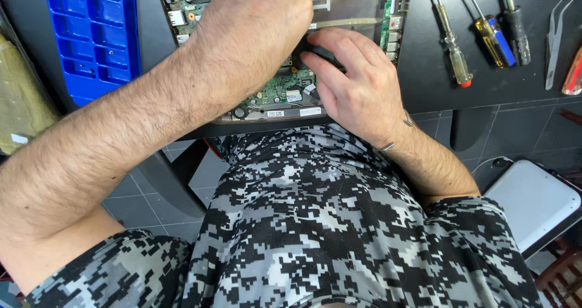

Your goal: The person works on a disassembled electronic device, using a screwdriver to tighten screws and handling small components on the circuit board. They place screws into a blue parts tray and continue adjusting internal parts.

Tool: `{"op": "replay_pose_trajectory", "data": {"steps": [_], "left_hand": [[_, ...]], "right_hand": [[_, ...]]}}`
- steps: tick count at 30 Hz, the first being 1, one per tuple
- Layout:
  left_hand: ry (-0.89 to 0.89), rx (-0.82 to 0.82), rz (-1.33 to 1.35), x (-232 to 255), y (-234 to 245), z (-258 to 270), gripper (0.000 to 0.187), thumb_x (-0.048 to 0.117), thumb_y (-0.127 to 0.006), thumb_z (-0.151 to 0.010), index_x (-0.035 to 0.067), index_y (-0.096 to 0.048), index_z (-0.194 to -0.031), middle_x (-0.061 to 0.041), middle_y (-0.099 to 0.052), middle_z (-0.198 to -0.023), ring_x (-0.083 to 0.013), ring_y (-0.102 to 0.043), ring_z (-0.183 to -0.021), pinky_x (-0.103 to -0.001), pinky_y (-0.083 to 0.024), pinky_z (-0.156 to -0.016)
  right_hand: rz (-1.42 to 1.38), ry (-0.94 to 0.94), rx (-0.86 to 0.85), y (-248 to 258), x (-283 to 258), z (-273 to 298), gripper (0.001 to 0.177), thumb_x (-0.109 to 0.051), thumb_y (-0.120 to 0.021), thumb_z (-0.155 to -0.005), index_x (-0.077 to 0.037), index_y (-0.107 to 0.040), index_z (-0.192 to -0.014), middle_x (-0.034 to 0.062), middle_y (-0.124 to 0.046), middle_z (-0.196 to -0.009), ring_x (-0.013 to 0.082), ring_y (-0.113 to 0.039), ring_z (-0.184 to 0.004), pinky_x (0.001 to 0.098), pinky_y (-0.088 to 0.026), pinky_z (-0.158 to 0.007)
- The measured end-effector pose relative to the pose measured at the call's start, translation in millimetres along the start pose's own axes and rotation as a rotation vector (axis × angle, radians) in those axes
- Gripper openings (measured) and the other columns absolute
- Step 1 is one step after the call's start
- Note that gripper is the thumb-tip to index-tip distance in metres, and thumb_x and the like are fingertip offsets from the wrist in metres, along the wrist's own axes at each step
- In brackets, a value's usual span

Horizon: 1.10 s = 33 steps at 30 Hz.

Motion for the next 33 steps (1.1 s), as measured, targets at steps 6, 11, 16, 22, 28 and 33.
{"op": "replay_pose_trajectory", "data": {"steps": [6,11,16,22,28,33], "left_hand": [[0.087,0.051,-0.04,12,-15,-14,0.036,0.005,-0.073,-0.058,0.03,-0.048,-0.054,0.014,-0.044,-0.049,-0.0068,-0.045,-0.046,-0.028,-0.034,-0.043],[0.069,0.056,0.024,2,2,-4,0.032,0.008,-0.076,-0.066,0.03,-0.053,-0.057,0.013,-0.047,-0.05,-0.0079,-0.05,-0.048,-0.027,-0.04,-0.044],[0.028,-0.031,0.228,-13,4,5,0.034,0.003,-0.079,-0.071,0.026,-0.057,-0.059,0.009,-0.05,-0.051,-0.0117,-0.053,-0.049,-0.03,-0.043,-0.045],[0.081,-0.024,0.728,-22,13,36,0.016,0.012,-0.07,-0.095,0.012,-0.073,-0.079,-0.008,-0.068,-0.075,-0.0341,-0.067,-0.071,-0.049,-0.05,-0.061],[0.245,0.152,0.539,5,25,78,0.013,0.005,-0.071,-0.088,0.011,-0.07,-0.1,-0.004,-0.062,-0.095,-0.0276,-0.066,-0.086,-0.039,-0.058,-0.067],[0.298,0.204,0.533,22,30,92,0.029,0.008,-0.078,-0.087,0.004,-0.071,-0.115,-0.007,-0.063,-0.106,-0.0248,-0.059,-0.098,-0.035,-0.057,-0.083]], "right_hand": [[0.016,0.016,0.0,-3,0,2,0.03,0.012,-0.057,-0.092,0.003,-0.075,-0.114,0.0189,-0.065,-0.124,0.0367,-0.067,-0.108,0.047,-0.059,-0.094],[0.02,0.019,-0.003,-1,-1,2,0.029,0.012,-0.058,-0.092,0.002,-0.074,-0.114,0.0188,-0.065,-0.125,0.0365,-0.067,-0.108,0.0468,-0.059,-0.093],[0.002,0.029,-0.017,0,-2,0,0.029,0.013,-0.057,-0.092,0.003,-0.072,-0.114,0.0193,-0.065,-0.124,0.0373,-0.066,-0.107,0.0465,-0.058,-0.09],[-0.009,0.017,-0.039,0,-2,0,0.033,0.014,-0.057,-0.091,0.002,-0.07,-0.118,0.0195,-0.064,-0.124,0.0375,-0.066,-0.108,0.0467,-0.058,-0.09],[-0.018,0.023,-0.024,1,-5,-3,0.028,0.014,-0.055,-0.097,0.003,-0.069,-0.118,0.02,-0.065,-0.121,0.0385,-0.068,-0.107,0.0469,-0.059,-0.09],[-0.008,0.039,0.002,-1,-6,-4,0.023,0.012,-0.057,-0.102,0.002,-0.069,-0.119,0.0194,-0.068,-0.118,0.0397,-0.07,-0.108,0.0466,-0.06,-0.09]]}}
Point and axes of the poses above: each hand's wrist, its own z-axis away from the middle knuckle, its own y-axis out of the back of the hand, x = y × z, the point moved 1 cm from there along -z, towards the middle knuckle
